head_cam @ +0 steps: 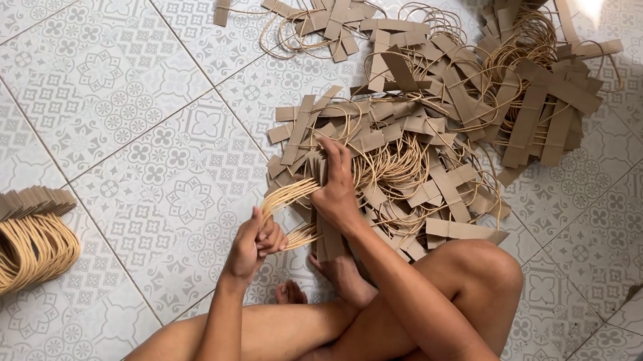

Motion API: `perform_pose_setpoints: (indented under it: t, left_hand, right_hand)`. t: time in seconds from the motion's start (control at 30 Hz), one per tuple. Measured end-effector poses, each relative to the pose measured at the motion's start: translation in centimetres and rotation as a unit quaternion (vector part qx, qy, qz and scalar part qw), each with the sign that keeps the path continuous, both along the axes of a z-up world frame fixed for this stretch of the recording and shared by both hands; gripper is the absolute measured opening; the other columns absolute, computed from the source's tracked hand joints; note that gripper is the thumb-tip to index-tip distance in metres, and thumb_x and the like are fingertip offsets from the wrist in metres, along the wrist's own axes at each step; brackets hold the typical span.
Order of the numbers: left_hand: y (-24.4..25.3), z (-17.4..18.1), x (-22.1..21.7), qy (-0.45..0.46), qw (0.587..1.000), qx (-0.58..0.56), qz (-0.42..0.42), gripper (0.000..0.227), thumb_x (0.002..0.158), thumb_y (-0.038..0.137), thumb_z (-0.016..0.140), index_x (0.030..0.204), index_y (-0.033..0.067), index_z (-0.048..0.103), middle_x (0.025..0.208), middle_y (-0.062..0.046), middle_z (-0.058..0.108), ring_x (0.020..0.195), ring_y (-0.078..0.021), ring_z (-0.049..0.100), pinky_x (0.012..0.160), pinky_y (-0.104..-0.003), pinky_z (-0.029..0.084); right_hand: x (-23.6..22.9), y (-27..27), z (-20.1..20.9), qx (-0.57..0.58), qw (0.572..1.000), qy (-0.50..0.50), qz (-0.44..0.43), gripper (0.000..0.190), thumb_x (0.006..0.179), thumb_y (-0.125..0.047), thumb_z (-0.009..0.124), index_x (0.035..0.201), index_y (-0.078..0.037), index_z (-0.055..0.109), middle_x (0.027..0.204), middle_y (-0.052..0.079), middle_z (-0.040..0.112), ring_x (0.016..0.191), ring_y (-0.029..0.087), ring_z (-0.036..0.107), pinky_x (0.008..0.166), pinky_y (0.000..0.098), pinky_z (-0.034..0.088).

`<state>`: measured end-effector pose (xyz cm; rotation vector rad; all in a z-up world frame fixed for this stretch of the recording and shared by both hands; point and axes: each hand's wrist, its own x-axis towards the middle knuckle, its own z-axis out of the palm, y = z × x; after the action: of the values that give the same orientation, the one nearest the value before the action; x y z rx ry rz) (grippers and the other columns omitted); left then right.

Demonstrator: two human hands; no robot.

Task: The person is sitting on the floor, picking up individual paper bag handles from a large pile and organizing them into neat, aligned stacks.

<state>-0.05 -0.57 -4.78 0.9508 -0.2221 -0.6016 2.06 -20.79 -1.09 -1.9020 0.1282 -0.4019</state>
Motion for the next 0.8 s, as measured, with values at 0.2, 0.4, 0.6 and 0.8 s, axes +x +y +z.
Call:
perform_pose_setpoints:
  t: [0.2, 0.4, 0.6, 0.8]
  left_hand:
    - [0.5, 0.6, 0.3, 0.051, 0.997, 0.009, 0.065, 0.055, 0.114, 0.046, 0.031, 0.066, 0.0194, 0.030, 0.051, 0.009, 0.016, 0.039, -0.0062, 0.018, 0.055, -0.030, 0.041]
    - [0.9, 1.5, 0.7, 0.112, 0.992, 0.033, 0.054, 0.055, 0.113, 0.045, 0.036, 0.065, 0.0195, 0.029, 0.051, 0.009, 0.013, 0.039, -0.0069, 0.013, 0.048, -0.030, 0.036]
    - [0.2, 2.0, 0.3, 0.079, 0.984, 0.068, 0.145, 0.055, 0.113, 0.049, 0.033, 0.067, 0.0189, 0.029, 0.052, 0.008, 0.013, 0.038, -0.0073, 0.015, 0.049, -0.030, 0.040]
    - [0.6, 1.8, 0.4, 0.102, 0.978, 0.064, 0.168, 0.054, 0.113, 0.051, 0.035, 0.068, 0.0206, 0.030, 0.051, 0.008, 0.016, 0.037, -0.0070, 0.017, 0.049, -0.028, 0.041]
  right_hand:
    - [-0.8, 0.7, -0.1, 0.086, 0.995, 0.035, 0.031, 0.111, 0.068, -0.009, 0.087, 0.157, -0.019, 0.020, 0.126, 0.040, 0.057, 0.111, 0.066, 0.058, 0.093, 0.0724, 0.047]
    - [-0.4, 0.5, -2.5, 0.044, 0.998, 0.052, 0.003, 0.093, 0.065, -0.023, 0.093, 0.144, -0.024, 0.044, 0.120, 0.025, 0.068, 0.106, 0.053, 0.067, 0.087, 0.0593, 0.053]
    - [-0.6, 1.1, -1.0, 0.048, 0.985, 0.128, 0.104, 0.137, 0.065, -0.040, 0.097, 0.158, -0.024, -0.001, 0.152, 0.046, 0.028, 0.135, 0.068, 0.036, 0.112, 0.0763, 0.032]
    - [-1.2, 1.9, 1.7, -0.019, 0.974, 0.180, 0.134, 0.127, 0.077, -0.023, 0.089, 0.162, -0.015, -0.006, 0.152, 0.046, 0.031, 0.134, 0.066, 0.038, 0.108, 0.0783, 0.035]
